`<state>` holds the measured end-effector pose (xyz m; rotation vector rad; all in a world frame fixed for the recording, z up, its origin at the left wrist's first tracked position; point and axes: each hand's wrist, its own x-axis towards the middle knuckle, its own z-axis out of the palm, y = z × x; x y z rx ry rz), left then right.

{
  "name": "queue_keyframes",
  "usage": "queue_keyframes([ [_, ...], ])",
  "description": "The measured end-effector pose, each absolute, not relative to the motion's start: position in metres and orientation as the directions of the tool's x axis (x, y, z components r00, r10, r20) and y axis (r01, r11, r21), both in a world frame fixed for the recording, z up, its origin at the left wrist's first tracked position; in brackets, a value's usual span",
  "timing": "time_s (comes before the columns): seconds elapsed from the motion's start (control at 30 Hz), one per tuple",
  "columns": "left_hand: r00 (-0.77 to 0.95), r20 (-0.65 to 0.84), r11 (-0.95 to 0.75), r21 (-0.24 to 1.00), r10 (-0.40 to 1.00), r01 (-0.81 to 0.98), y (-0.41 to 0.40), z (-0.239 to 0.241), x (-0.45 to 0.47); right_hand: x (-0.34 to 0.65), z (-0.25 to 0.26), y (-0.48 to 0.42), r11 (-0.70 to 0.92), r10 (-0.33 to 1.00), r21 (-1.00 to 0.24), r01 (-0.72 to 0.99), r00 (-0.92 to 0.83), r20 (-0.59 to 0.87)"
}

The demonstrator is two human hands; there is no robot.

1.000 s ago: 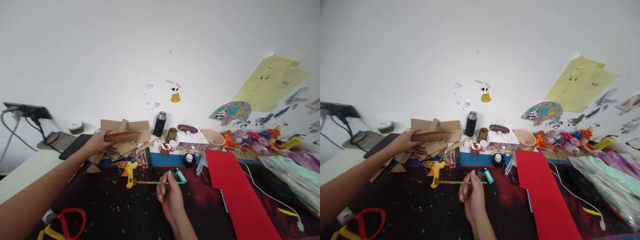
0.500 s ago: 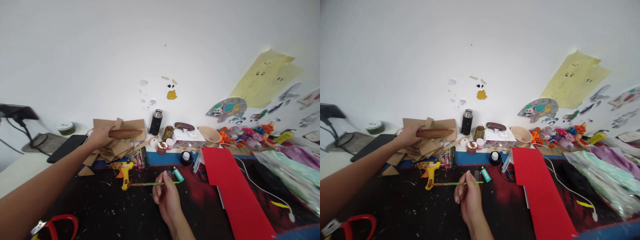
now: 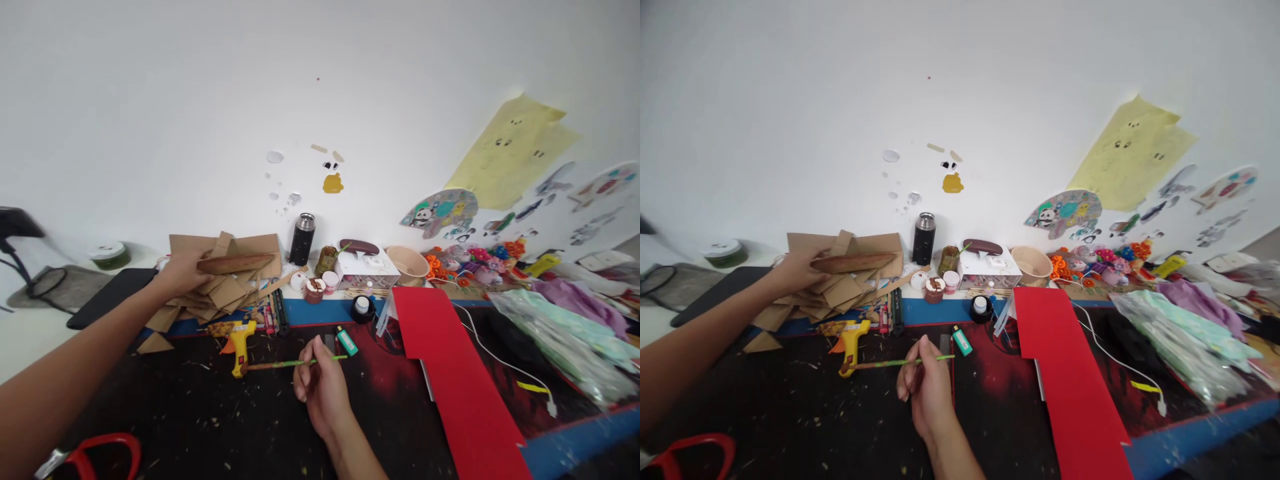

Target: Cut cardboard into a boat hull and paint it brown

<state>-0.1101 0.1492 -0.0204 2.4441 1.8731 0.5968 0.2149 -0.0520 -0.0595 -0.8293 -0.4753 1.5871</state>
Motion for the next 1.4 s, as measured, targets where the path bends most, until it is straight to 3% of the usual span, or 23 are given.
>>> queue_keyframes([
  [0.27, 0.156, 0.427, -0.271, 0.222, 0.890, 0.937, 0.107, -0.014, -0.105, 0.217, -0.054, -0.044, -0.140, 0.971, -0.738, -0.660, 0.056, -0.234],
  [0.43, 0.170, 0.557, -0.423, 0.364, 0.813, 0.830, 0.035, -0.018, -0.084, 0.232, -0.029, -0.032, -0.058, 0.981, -0.804, -0.592, 0.116, -0.157],
  [0.73, 0.221, 0.667, -0.603, 0.418, 0.711, 0.679, -0.054, -0.030, -0.045, 0.281, 0.008, 0.021, 0.118, 0.951, -0.943, -0.311, 0.310, 0.017],
  [0.83, 0.219, 0.693, -0.648, 0.447, 0.686, 0.616, -0.061, -0.032, -0.031, 0.293, 0.008, 0.036, 0.159, 0.925, -0.979, -0.129, 0.366, 0.102],
  [1.07, 0.259, 0.662, -0.668, 0.491, 0.703, 0.560, -0.063, -0.049, -0.026, 0.313, 0.002, 0.063, 0.118, 0.913, -0.992, 0.040, 0.389, 0.124],
  [1.4, 0.306, 0.708, -0.737, 0.441, 0.637, 0.512, -0.063, -0.043, -0.013, 0.317, -0.010, 0.101, 0.055, 0.939, -0.965, 0.255, 0.317, 0.137],
])
